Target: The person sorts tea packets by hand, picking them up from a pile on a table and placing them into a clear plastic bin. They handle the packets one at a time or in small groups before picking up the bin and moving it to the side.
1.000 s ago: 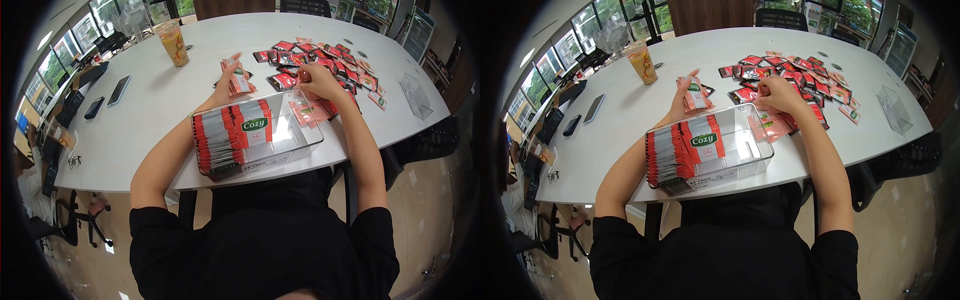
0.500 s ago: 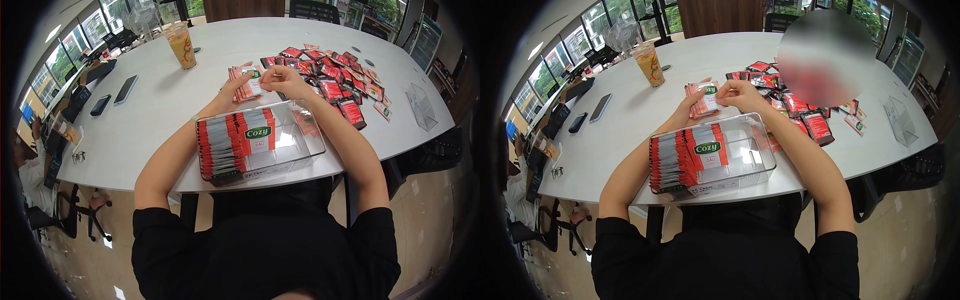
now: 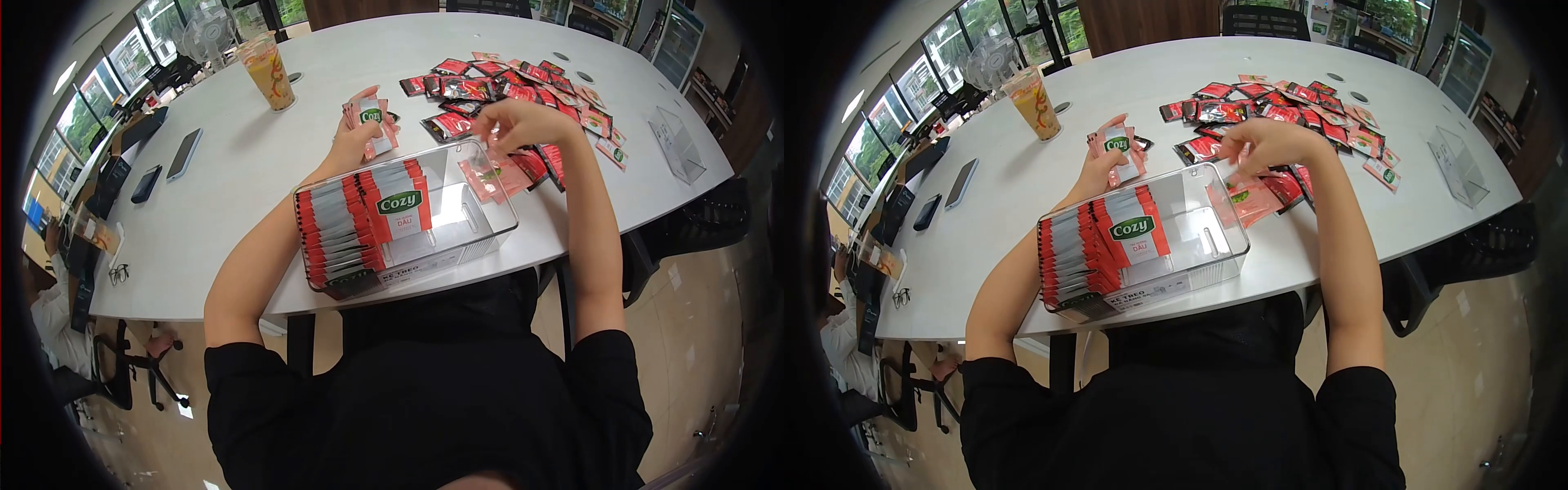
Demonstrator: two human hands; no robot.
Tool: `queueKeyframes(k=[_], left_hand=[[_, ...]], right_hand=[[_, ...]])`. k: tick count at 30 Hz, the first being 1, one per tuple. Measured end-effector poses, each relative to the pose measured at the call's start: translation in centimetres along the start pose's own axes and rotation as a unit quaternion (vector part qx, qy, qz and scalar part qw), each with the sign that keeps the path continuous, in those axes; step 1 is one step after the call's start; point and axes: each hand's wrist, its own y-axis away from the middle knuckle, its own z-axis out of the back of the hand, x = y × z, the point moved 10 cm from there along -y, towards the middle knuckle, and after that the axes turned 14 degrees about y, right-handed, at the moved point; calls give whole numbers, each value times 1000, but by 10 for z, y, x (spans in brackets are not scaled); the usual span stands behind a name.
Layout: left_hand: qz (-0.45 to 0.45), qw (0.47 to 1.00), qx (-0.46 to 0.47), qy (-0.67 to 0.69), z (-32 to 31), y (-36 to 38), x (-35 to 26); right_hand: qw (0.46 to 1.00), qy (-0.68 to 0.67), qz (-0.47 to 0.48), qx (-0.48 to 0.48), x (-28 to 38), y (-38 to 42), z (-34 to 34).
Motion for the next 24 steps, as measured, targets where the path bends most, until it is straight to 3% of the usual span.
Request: queueKeyframes(k=[1,6,10,12,13,14,16,18,22,24], left_hand=[[-7,1000,1,-12,1,1,-1],[-21,997,8,-68,-2,3,4],[-28,996,8,-86,-5,2,-4],[-6,998,-13,-58,-5,6,0],[-14,997,1,-73,-8,5,0],[-23,996,16,-88,-10,4,-1],[-40,988,15,-146,-11,4,-4],[-59,987,19,-148,-15,6,-5],[-47,986,38,-155,-16,4,-3],[-34,957,93,-274,-28,9,3]], right_hand=[[997,14,-52,52,-12,3,-10],[986,101,-114,73,-22,1,-20],[991,110,-81,17,-8,-6,-9],[991,102,-32,-81,-1,-12,0],[992,21,-119,-38,-8,-8,-5],[992,22,-116,-37,-12,-14,-9],[986,-1,-12,-168,6,-19,9],[988,7,-66,-141,-3,-11,8],[989,134,1,-69,-5,-16,-7],[984,142,-103,7,-22,-18,-22]])
